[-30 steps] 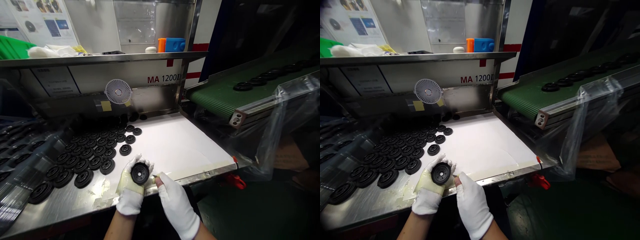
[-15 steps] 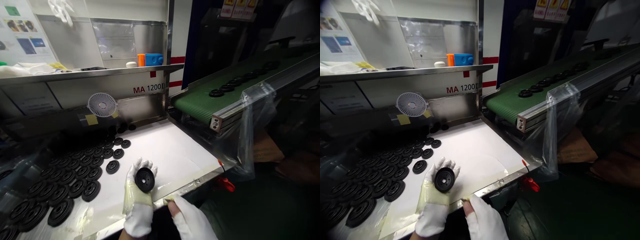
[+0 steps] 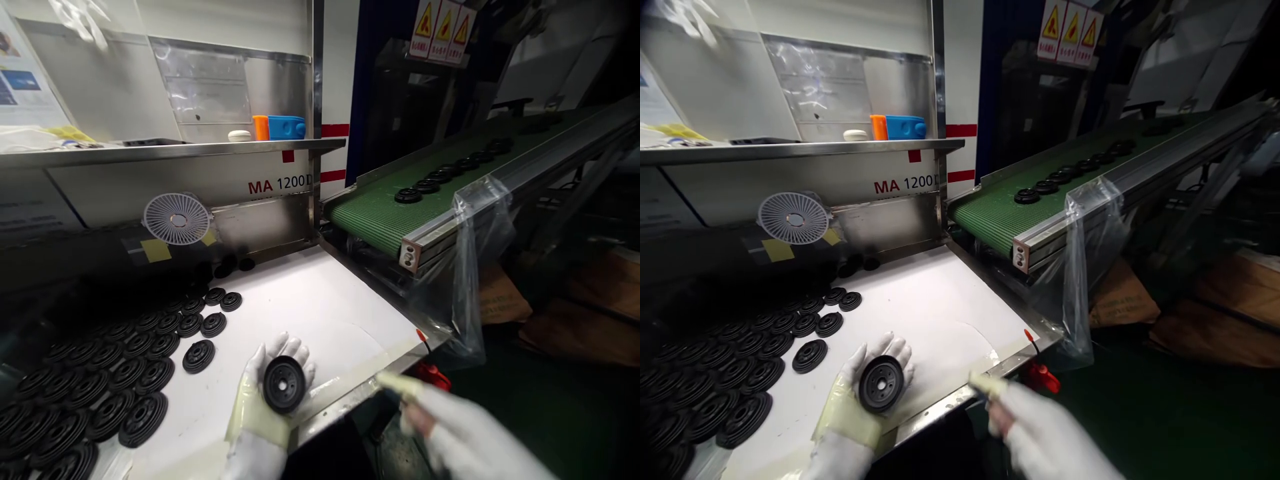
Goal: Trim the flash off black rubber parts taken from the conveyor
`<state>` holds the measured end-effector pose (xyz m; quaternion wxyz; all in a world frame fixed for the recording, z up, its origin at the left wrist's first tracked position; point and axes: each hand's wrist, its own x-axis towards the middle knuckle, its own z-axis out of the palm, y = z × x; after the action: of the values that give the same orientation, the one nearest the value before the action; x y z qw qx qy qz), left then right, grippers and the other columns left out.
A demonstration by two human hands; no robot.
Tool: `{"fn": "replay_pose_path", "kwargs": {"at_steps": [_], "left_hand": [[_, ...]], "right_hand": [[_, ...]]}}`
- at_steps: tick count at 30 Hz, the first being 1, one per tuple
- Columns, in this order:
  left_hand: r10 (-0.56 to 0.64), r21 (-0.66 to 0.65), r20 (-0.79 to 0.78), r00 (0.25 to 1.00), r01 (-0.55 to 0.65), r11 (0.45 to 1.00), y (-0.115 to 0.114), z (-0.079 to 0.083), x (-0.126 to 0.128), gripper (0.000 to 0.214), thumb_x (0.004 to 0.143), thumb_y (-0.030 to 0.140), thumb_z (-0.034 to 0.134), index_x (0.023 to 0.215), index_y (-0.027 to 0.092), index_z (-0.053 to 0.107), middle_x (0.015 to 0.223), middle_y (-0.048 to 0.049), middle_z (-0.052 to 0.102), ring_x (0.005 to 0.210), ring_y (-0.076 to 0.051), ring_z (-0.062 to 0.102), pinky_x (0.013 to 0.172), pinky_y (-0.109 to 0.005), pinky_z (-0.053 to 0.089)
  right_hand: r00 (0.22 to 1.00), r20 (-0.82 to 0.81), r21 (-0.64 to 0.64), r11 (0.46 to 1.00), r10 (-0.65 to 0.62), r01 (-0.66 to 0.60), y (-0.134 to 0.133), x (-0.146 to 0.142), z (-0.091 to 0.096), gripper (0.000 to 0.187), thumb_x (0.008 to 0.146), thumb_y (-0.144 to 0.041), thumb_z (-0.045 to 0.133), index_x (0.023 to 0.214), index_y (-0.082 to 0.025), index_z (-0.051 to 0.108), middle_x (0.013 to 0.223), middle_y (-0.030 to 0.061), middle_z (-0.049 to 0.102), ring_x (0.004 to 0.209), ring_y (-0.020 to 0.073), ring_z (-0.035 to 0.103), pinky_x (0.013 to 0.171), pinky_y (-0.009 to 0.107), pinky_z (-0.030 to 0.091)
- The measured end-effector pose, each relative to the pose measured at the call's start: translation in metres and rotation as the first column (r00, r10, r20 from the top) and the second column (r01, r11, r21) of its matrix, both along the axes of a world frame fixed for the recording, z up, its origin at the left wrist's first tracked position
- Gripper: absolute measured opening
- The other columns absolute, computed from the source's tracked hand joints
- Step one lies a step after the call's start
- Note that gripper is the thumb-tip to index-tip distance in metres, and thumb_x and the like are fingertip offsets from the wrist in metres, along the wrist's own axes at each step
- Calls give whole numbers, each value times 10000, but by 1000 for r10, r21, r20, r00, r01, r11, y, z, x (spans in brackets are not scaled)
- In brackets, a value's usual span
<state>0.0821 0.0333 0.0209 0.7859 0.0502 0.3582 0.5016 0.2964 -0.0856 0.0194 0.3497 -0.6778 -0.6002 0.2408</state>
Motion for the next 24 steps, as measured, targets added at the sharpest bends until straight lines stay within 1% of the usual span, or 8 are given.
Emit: {"fn": "replay_pose_path", "kwargs": {"at_steps": [4, 7, 10, 13, 16, 19, 21, 24], "left_hand": [[23, -7, -65, 998, -23, 1000, 10, 8, -38, 378, 763, 241, 557, 1133, 164, 547, 1122, -141, 622, 994, -258, 608, 781, -370, 517], [51, -3, -81, 995, -51, 999, 10, 15, -64, 398, 764, 219, 527, 1159, 168, 529, 1094, -129, 633, 952, -265, 621, 747, -408, 512], [10, 26, -24, 1000, -10, 1000, 0, 19, -77, 434, 753, 152, 464, 1184, 176, 500, 975, -112, 660, 861, -265, 639, 702, -470, 499], [-47, 36, -14, 999, 47, 998, -14, 20, -77, 428, 756, 168, 518, 1181, 207, 487, 929, -77, 657, 856, -255, 635, 650, -436, 511], [-58, 15, -49, 997, 59, 998, -24, 18, -72, 359, 761, 325, 591, 1096, 218, 518, 885, -54, 647, 829, -258, 637, 517, -346, 515], [-87, -3, 43, 995, 87, 996, -29, 15, -69, 331, 794, 422, 525, 1024, 184, 528, 867, -68, 644, 784, -256, 640, 487, -348, 519], [-102, -10, 104, 989, 104, 995, -33, 14, -69, 338, 821, 412, 474, 1037, 159, 529, 919, -88, 644, 797, -255, 638, 542, -371, 531], [-86, 58, 62, 994, 82, 995, -45, 17, -71, 338, 815, 372, 481, 1073, 158, 526, 919, -78, 642, 729, -221, 633, 507, -320, 504]], "right_hand": [[951, 221, 292, 945, -218, 149, 69, 53, 83, 302, 791, -408, 544, 1058, -281, 602, 1016, 36, 647, 944, 224, 582, 826, 364, 450], [957, 258, 377, 926, -131, 25, 105, 44, 118, 319, 864, -400, 427, 1085, -216, 564, 1000, 78, 623, 921, 234, 565, 844, 407, 425], [962, 209, 246, 942, 176, -226, 112, -1, 110, 328, 854, -312, 437, 1145, -215, 550, 947, 66, 603, 856, 199, 566, 774, 342, 467], [906, -150, -35, 913, 397, -406, 101, -47, 84, 433, 831, -291, 450, 1262, -270, 483, 842, 17, 577, 581, 112, 546, 496, 234, 479], [819, -470, -74, 910, 328, -407, 90, -71, 67, 370, 793, -348, 529, 1145, -255, 594, 803, 6, 578, 477, 70, 514, 395, 186, 417], [687, -670, 17, 930, 283, -367, 81, -78, 65, 293, 780, -379, 590, 1004, -205, 661, 814, 35, 626, 634, 121, 598, 591, 243, 498], [550, -792, 34, 918, 266, -394, 71, -83, 65, 349, 754, -359, 642, 1072, -215, 630, 952, 67, 638, 832, 173, 616, 763, 302, 491], [409, -889, 19, 909, 207, -417, 54, -101, 57, 549, 591, -296, 791, 1106, -249, 604, 953, 55, 630, 811, 175, 608, 729, 288, 490]]}}
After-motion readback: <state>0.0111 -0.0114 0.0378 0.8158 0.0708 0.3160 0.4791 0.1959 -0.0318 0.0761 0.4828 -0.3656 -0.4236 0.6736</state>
